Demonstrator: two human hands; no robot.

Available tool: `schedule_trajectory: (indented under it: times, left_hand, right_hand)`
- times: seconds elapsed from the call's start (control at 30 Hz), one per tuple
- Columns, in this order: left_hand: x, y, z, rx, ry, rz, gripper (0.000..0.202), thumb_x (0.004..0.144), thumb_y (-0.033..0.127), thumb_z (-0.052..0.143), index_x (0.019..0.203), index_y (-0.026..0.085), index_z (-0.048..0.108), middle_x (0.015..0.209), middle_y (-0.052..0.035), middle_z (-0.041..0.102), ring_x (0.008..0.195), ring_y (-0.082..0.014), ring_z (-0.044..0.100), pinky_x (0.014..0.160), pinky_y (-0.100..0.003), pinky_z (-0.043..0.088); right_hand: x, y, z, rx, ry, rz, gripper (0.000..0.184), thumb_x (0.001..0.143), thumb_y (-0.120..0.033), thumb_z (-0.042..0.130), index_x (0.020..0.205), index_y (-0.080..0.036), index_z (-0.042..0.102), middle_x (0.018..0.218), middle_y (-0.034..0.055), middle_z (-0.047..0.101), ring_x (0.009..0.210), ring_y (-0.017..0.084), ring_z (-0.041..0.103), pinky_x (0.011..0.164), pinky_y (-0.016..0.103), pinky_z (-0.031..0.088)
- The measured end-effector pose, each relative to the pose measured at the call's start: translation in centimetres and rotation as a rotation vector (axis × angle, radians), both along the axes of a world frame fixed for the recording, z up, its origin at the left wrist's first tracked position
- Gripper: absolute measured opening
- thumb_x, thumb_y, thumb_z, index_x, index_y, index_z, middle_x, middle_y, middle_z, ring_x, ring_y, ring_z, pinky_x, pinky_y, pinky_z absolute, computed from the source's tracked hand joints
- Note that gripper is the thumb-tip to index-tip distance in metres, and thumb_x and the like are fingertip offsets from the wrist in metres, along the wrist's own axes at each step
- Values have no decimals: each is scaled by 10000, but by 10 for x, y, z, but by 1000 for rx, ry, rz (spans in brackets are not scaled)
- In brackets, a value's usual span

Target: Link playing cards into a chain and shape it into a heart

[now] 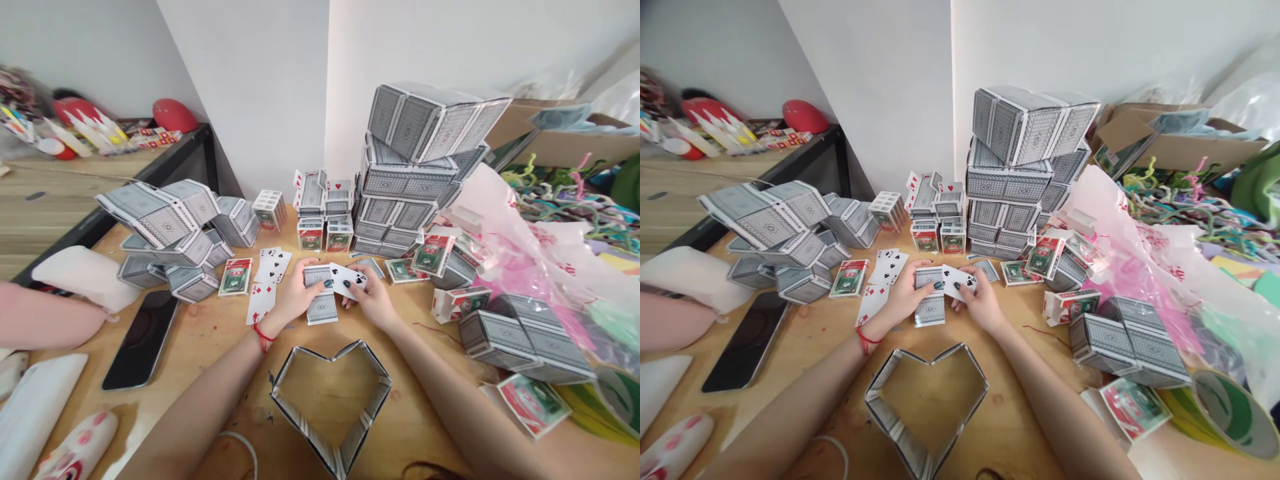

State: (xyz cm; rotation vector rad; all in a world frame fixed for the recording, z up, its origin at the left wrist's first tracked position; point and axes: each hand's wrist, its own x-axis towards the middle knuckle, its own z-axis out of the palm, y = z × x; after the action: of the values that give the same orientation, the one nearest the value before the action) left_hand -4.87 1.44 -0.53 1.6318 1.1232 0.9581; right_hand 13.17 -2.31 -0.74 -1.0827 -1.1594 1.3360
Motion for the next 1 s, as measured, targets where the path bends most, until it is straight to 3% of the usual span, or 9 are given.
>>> schedule_trajectory:
  times: [0.1,0.37,0.73,1.0]
  left_hand:
    - [-1,1,1,53,69,31,365,778,119,523,1125,218,467,1172,-45,541,1078,-181,518,939,-337,396]
    - [0,3,-3,22,5,52,314,812,136,475,1111,224,515,1155,-34,562,1078,-190,524,939,-346,402]
    - [1,-1,2,104,98,118,253,824,178,456,1065,208,526,1138,-40,575,1085,-182,510,953,-335,363]
    - [1,-4,4,73,158,87,215,828,267,475,1006,239,591,1028,-9,639,863,-184,593,774,-304,448]
  right_hand:
    - [1,0,2,1,-29,39,324,793,-369,523,1042,-201,401,539,-53,575,434,119,566,433,242,475]
    - [7,2,5,-25,-98,53,293,781,-298,514,1047,-181,476,543,-63,508,345,77,461,329,186,331]
    - [10,2,8,-76,-61,89,295,746,-248,539,1034,-189,520,588,-48,532,329,61,442,307,171,308]
    - [14,3,8,-116,-70,137,328,746,-267,538,1061,-177,515,540,-36,565,304,72,417,291,175,293]
